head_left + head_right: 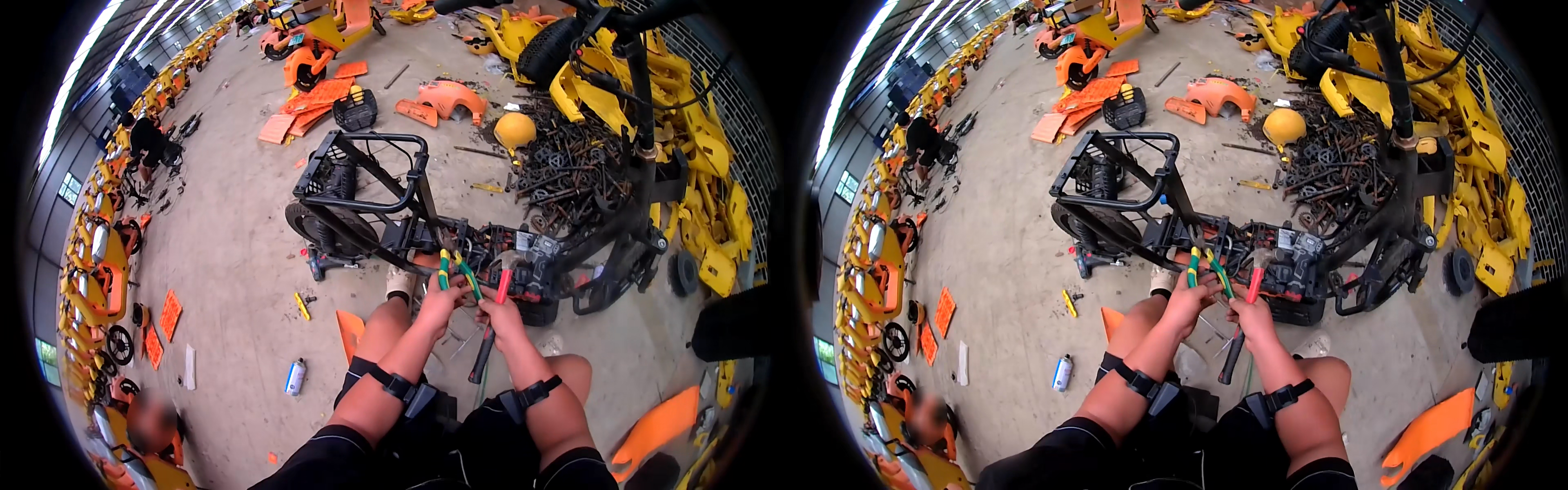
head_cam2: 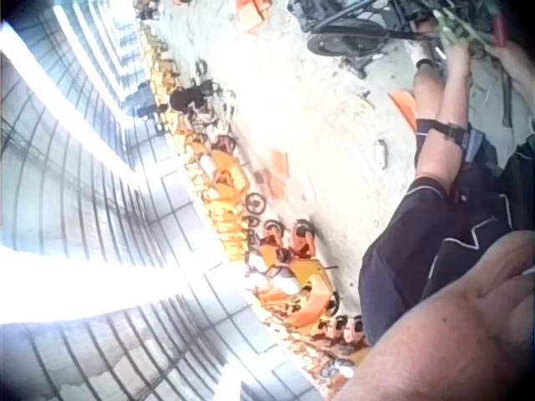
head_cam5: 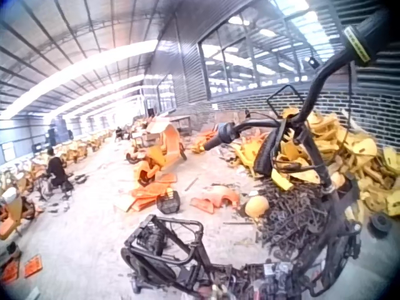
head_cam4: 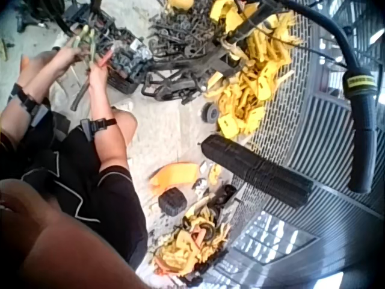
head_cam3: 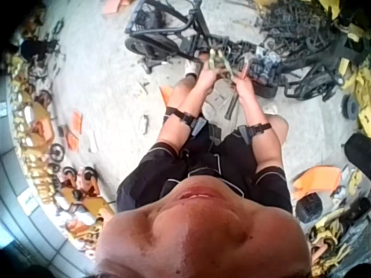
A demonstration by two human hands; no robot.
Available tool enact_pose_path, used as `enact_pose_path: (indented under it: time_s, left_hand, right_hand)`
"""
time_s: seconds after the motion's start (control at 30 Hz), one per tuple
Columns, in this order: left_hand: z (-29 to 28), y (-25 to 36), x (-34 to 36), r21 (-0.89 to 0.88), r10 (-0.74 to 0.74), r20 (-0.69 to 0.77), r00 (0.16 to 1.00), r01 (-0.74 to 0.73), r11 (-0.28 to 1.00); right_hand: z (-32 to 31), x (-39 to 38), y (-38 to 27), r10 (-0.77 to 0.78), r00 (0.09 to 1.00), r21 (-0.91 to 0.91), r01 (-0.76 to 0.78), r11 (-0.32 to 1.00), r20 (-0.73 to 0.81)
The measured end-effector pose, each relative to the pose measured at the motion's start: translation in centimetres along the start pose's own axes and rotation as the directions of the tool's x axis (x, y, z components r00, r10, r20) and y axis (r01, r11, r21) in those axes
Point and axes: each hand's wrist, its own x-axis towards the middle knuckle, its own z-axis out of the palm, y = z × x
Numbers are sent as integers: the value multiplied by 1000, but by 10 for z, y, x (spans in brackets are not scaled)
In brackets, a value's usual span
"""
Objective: The person uses pliers and a hammer to work on the internal wiring and frame of an electric scooter, pulling on cables and striking a component with the tool.
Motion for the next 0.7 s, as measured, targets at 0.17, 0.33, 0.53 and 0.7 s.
enact_pose_path:
  time_s: [0.17, 0.33, 0.53, 0.7]
  left_hand:
    - [4, -1, 6, -16, 10, -6, 1000, -10, 1000]
    - [8, 0, 9, 33, 10, -14, 1000, -10, 999]
    - [8, 2, 12, 49, -36, 44, 998, 34, 998]
    - [3, 2, 17, 124, -116, 59, 992, 108, 986]
  right_hand:
    - [-5, 6, -2, -10, 1000, 0, 10, 1000, 7]
    - [-7, 6, -4, -17, 1000, -23, 17, 1000, 9]
    - [-11, 6, -9, 27, 999, 19, -26, 999, -27]
    - [-20, 12, -8, 2, 999, 1, -2, 1000, -32]
